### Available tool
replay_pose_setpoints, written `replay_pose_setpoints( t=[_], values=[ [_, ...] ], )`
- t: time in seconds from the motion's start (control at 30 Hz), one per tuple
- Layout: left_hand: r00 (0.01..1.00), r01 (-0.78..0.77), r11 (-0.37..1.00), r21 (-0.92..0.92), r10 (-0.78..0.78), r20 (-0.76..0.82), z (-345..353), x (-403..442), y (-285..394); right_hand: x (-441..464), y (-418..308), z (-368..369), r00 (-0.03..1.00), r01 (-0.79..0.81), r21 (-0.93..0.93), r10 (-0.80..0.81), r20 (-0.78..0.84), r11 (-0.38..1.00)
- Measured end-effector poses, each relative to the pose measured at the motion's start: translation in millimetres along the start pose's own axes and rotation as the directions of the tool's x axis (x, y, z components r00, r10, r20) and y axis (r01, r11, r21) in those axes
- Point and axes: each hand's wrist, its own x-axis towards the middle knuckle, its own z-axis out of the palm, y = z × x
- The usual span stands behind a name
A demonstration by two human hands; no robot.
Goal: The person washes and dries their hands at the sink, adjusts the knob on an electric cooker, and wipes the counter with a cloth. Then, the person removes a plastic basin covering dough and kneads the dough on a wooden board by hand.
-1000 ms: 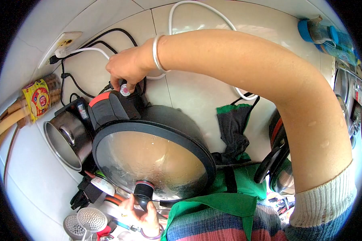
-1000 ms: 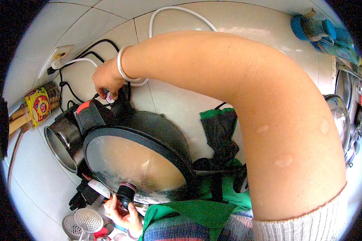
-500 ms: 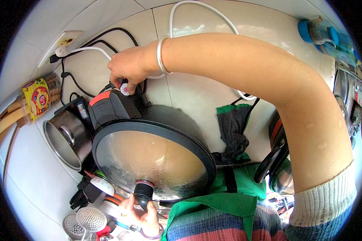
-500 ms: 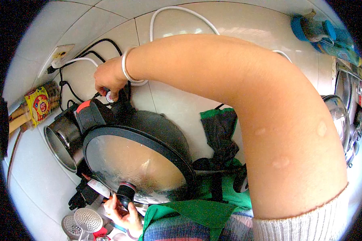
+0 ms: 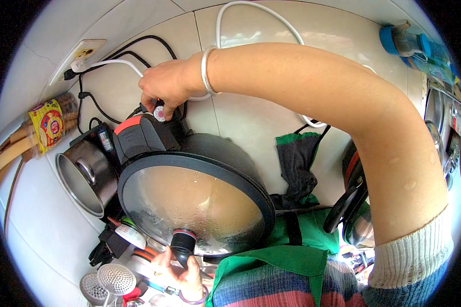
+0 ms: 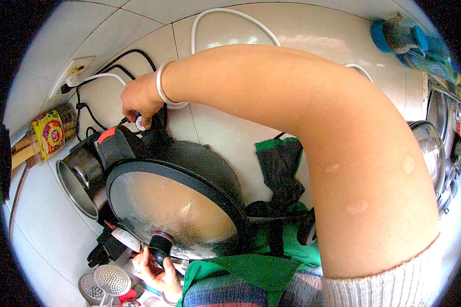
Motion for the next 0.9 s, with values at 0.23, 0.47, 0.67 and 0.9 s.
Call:
replay_pose_setpoints(
  t=[0.23,0.47,0.67,0.9],
  values=[
    [0.999,0.032,0.999,-0.027,-0.032,0.002,0.5,-2.2,-0.7,0.3,-1.2,-0.8,1.0,-0.014,0.004,0.014,0.01,1.0],
    [1.0,0.015,1.0,-0.026,-0.015,0.008,-0.1,-1.0,1.4,0.8,-1.1,-0.5,1.0,-0.014,0.009,0.014,0.011,1.0],
    [1.0,0.017,1.0,-0.025,-0.017,0.006,0.3,-1.3,0.8,1.9,-1.4,0.1,1.0,-0.022,0.003,0.022,0.016,1.0],
    [0.999,0.041,0.998,-0.052,-0.04,0.015,0.0,-0.2,4.6,2.3,-0.8,1.2,1.0,-0.022,0.008,0.022,0.011,1.0]
  ],
)
